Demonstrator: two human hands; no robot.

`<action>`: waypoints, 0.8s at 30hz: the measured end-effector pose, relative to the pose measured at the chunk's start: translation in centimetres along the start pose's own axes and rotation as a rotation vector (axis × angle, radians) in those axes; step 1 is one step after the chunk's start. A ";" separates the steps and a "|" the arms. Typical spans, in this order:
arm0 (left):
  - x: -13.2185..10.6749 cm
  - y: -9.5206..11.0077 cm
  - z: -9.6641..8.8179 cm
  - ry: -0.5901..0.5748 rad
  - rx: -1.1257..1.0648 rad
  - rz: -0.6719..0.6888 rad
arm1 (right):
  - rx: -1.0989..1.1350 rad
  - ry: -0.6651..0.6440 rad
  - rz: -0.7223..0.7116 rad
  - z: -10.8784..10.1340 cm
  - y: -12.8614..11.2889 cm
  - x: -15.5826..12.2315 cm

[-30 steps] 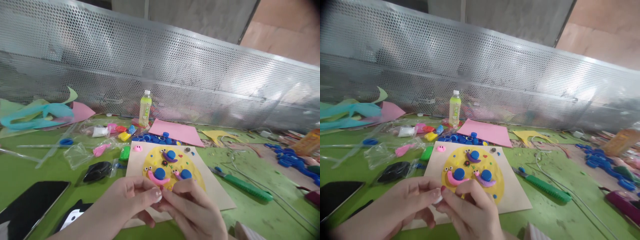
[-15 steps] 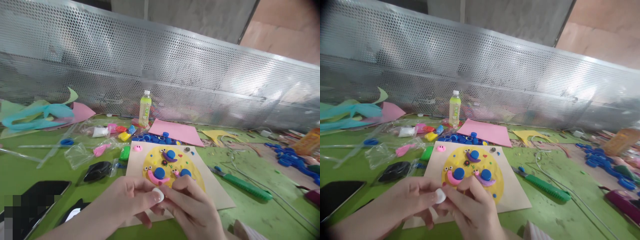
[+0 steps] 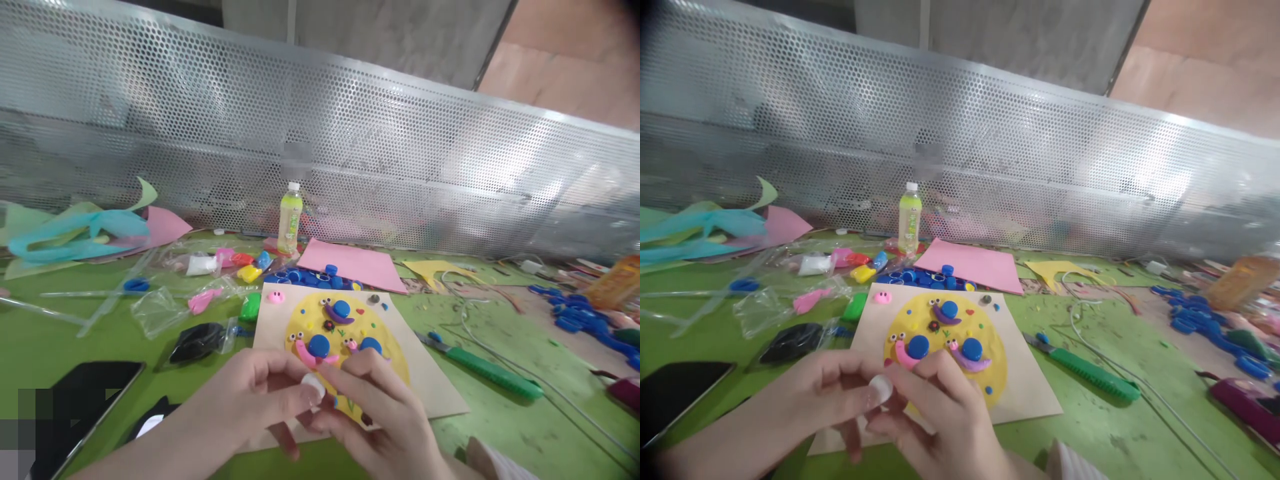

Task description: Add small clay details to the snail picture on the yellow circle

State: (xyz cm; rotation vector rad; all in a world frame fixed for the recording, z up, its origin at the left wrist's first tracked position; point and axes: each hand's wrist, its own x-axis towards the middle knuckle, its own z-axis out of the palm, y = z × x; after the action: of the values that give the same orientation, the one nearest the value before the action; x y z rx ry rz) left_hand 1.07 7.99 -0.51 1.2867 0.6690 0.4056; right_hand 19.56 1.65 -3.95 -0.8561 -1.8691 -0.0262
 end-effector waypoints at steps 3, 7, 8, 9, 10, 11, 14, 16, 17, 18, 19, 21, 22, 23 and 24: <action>-0.2 0.0 -0.5 -0.088 0.046 -0.019 | 0.080 -0.049 0.005 -0.5 0.1 0.5; -0.2 -0.3 -1.0 -0.183 0.006 0.005 | 0.187 -0.145 0.038 -0.7 0.1 0.6; -0.2 -0.3 -1.1 -0.203 0.005 0.010 | 0.202 -0.168 0.042 -0.6 0.1 0.5; -0.2 -0.4 -1.2 -0.218 0.004 0.015 | 0.209 -0.184 0.043 -0.5 0.1 0.4; -0.2 -0.4 -1.2 -0.226 0.003 0.015 | 0.206 -0.190 0.045 -0.4 0.1 0.3; -0.2 -0.4 -1.3 -0.228 -0.002 0.013 | 0.194 -0.187 0.046 -0.2 0.1 0.2; -0.1 -0.3 -1.3 -0.218 -0.010 0.000 | 0.151 -0.131 0.033 -0.1 0.2 0.0; 0.0 -0.3 -1.2 -0.192 0.008 -0.003 | 0.127 -0.085 0.012 -0.1 0.4 -0.1; 0.0 -0.3 -1.2 -0.179 0.020 0.000 | 0.113 -0.069 0.001 -0.1 0.4 -0.1; 0.0 -0.3 -1.1 -0.174 0.033 0.003 | 0.098 -0.060 -0.007 -0.1 0.4 0.0; 0.1 -0.3 -1.1 -0.174 0.049 0.002 | 0.086 -0.052 -0.012 -0.1 0.4 0.0; 0.1 -0.3 -1.1 -0.181 0.085 -0.004 | 0.090 -0.077 0.002 -0.2 0.3 0.2; 0.1 -0.3 -1.1 -0.190 0.101 -0.001 | 0.108 -0.110 0.016 -0.3 0.2 0.2; 0.1 -0.3 -1.2 -0.198 0.114 -0.001 | 0.131 -0.147 0.030 -0.3 0.2 0.3; 0.1 -0.2 -1.2 -0.201 0.122 0.000 | 0.151 -0.181 0.038 -0.4 0.1 0.4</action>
State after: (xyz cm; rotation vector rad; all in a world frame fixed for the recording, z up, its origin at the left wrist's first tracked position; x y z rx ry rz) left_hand 0.32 8.91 -0.90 1.4213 0.5304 0.2343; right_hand 19.82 1.80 -3.45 -0.8104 -1.9940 0.2204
